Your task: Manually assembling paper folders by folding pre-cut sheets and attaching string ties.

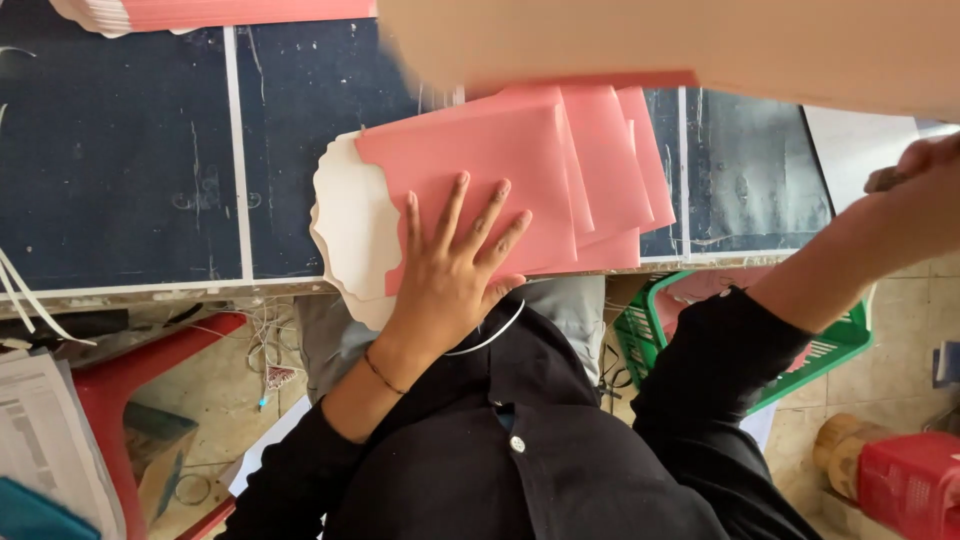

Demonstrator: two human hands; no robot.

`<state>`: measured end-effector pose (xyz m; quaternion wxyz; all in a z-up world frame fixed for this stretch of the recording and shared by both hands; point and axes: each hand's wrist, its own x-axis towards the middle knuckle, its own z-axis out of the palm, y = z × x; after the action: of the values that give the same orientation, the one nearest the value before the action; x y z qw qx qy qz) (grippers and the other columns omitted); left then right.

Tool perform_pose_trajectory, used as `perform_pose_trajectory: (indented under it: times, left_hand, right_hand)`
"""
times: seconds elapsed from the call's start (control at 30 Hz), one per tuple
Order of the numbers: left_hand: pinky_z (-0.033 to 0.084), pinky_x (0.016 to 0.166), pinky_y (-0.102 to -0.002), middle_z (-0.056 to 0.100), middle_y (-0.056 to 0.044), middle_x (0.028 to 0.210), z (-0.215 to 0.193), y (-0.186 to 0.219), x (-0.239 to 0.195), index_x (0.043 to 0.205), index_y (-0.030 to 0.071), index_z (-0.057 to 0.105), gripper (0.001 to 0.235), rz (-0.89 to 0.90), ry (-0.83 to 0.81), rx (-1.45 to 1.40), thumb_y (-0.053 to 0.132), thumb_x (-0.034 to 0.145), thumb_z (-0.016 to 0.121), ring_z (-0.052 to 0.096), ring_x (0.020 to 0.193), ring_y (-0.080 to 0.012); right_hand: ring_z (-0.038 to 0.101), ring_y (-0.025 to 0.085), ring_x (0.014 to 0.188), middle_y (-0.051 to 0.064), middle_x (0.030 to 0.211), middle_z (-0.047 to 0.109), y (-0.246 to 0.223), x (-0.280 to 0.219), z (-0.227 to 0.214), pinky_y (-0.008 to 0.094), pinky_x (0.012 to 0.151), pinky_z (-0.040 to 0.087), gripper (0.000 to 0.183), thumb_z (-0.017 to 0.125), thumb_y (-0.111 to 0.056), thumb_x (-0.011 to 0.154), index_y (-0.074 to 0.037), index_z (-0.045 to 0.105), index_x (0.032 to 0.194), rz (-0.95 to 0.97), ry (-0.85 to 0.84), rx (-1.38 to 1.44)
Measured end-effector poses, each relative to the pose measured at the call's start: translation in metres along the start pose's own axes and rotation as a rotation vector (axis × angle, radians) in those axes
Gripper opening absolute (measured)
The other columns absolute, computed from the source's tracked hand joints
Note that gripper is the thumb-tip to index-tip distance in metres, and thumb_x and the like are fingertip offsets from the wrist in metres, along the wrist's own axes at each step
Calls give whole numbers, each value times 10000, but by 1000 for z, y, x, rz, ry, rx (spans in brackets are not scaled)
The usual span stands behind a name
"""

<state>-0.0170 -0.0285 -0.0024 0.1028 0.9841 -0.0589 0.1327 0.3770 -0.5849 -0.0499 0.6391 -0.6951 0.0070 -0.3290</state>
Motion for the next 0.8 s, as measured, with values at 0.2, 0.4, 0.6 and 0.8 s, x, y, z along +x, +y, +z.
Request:
perform_pose_trajectory:
  times: [0.2, 0.4, 0.6, 0.8]
  left_hand:
    - [333, 1236, -748, 396, -146, 1729, -2, 1, 1, 1638, 153, 518, 584, 46, 142, -101, 503, 1171, 560, 356, 1611, -440]
    - [471, 1219, -486, 615, -35, 1539, -41, 11, -12, 1497, 170, 604, 438, 173, 522, 1, 265, 1173, 882, 611, 1454, -262]
    - [243, 1284, -794, 282, -107, 1807, -21, -11, -8, 1730, 314, 394, 631, -277, 41, -10, 623, 1181, 397, 222, 1655, -492]
    - [198, 1221, -863, 288, -120, 1795, -8, -7, 5, 1703, 319, 483, 625, -236, 32, -71, 624, 1164, 402, 182, 1631, -532]
  right_hand:
    - [420, 95, 478, 49, 840, 606, -261, -169, 174, 265, 406, 267, 151, 620, -110, 937, -43, 743, 993, 233, 106, -7]
    - [431, 80, 460, -22, 642, 447, -274, -245, 191, 274, 350, 260, 70, 673, -128, 1047, -140, 719, 1098, 405, -304, -118]
    - [532, 108, 655, 62, 973, 606, -209, -234, 151, 252, 475, 400, 247, 664, -153, 1168, -91, 640, 1406, 175, -676, -474]
    - [528, 260, 854, 151, 1194, 605, -216, -239, 164, 392, 682, 420, 306, 496, -89, 1135, -77, 586, 1427, -596, -798, -757]
